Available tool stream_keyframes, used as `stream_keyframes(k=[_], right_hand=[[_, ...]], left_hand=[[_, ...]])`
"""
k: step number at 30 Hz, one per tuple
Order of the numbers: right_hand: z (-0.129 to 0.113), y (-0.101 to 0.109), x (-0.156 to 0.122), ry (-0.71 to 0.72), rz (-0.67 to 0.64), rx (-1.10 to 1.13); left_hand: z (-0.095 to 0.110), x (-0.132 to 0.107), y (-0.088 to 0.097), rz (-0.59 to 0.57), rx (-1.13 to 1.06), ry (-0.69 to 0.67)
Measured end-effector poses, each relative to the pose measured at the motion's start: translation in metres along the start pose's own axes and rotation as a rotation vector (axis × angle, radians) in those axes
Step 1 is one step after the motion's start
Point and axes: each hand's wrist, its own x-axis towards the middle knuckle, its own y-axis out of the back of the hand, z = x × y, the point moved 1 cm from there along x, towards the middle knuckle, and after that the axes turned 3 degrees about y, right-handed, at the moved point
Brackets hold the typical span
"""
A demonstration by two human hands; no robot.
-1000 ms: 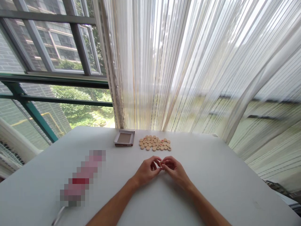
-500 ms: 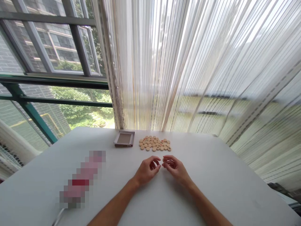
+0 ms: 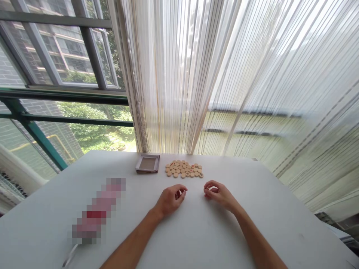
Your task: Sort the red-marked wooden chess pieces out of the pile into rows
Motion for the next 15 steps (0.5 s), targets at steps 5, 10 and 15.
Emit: stream_keyframes(k=[5, 10, 15], right_hand=[[0.004, 0.016, -0.001, -0.041, 0.030, -0.153], [0.007, 0.017, 0.002, -0.035, 0.093, -0.287], [0.010, 0.016, 0.003, -0.034, 0.124, -0.193]], left_hand=[[0.001, 0.000, -0.001, -0.003, 0.010, -0.009], [0.000, 0.000, -0.001, -0.010, 0.004, -0.007], [0.002, -0.001, -0.001, -0.013, 0.003, -0.007]])
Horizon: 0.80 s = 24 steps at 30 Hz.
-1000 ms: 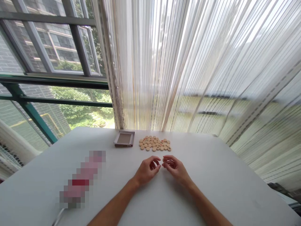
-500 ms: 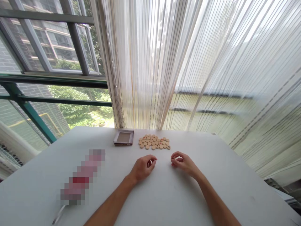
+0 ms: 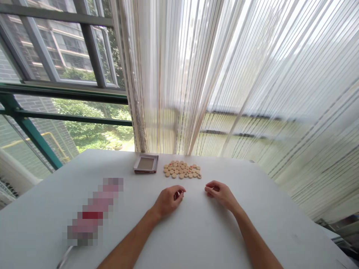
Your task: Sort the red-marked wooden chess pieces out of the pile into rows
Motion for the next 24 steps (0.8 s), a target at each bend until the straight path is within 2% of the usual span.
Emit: stream_keyframes(k=[9, 15, 24], right_hand=[[-0.007, 0.003, -0.004, -0.014, -0.026, 0.094], [-0.012, 0.001, -0.005, 0.036, -0.069, -0.115], [-0.006, -0.004, -0.001, 0.073, 0.069, -0.313]], left_hand=[[0.001, 0.000, 0.001, -0.001, -0.010, 0.007], [0.002, 0.000, 0.001, -0.003, 0.004, 0.004], [0.004, -0.001, 0.002, -0.011, 0.012, 0.012]])
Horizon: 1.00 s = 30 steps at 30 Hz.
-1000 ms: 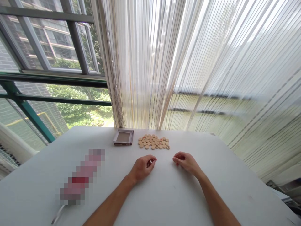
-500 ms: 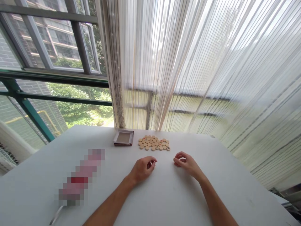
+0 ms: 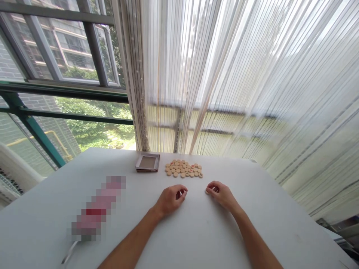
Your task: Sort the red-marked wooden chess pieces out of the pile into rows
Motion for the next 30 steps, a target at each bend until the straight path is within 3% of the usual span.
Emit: stream_keyframes(k=[5, 9, 30], right_hand=[[0.001, 0.004, -0.003, 0.012, -0.061, 0.050], [-0.004, 0.006, -0.006, 0.099, -0.111, 0.047], [-0.009, 0.005, -0.008, 0.087, -0.068, 0.019]], left_hand=[[-0.003, 0.000, -0.001, 0.010, 0.006, -0.007], [-0.001, 0.000, 0.000, 0.000, 0.002, -0.009], [0.001, 0.000, 0.000, -0.011, -0.001, 0.006]])
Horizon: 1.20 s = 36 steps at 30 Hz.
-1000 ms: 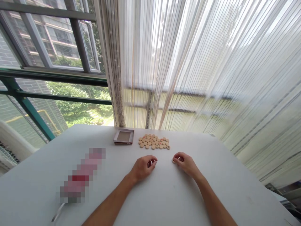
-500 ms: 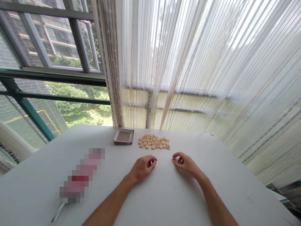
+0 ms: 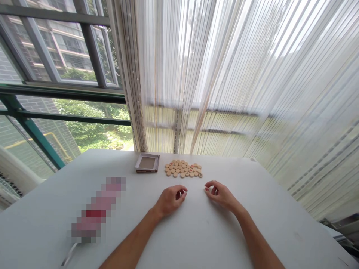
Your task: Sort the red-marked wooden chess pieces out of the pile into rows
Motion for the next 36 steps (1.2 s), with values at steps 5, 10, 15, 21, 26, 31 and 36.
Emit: stream_keyframes(k=[5, 10, 15, 21, 26, 31, 36], right_hand=[[-0.006, 0.000, -0.001, 0.004, 0.004, 0.012], [-0.005, -0.002, -0.002, 0.021, -0.018, 0.017], [-0.002, 0.000, -0.003, 0.041, -0.038, 0.033], [0.002, 0.004, -0.003, 0.035, -0.047, 0.034], [0.013, 0.003, 0.004, 0.072, 0.077, 0.023], [0.030, -0.004, 0.010, 0.161, 0.197, -0.108], [0.038, -0.014, 0.022, 0.248, 0.177, -0.321]], left_hand=[[0.000, 0.000, -0.001, 0.001, -0.002, -0.003], [-0.001, 0.000, -0.001, 0.004, 0.009, -0.009], [-0.001, 0.000, -0.002, 0.009, 0.016, -0.016], [-0.002, 0.001, -0.002, 0.009, 0.019, -0.021], [-0.002, 0.001, -0.002, 0.005, 0.017, -0.028], [-0.003, 0.001, -0.002, 0.003, 0.010, -0.037], [-0.003, 0.001, -0.003, 0.001, 0.012, -0.039]])
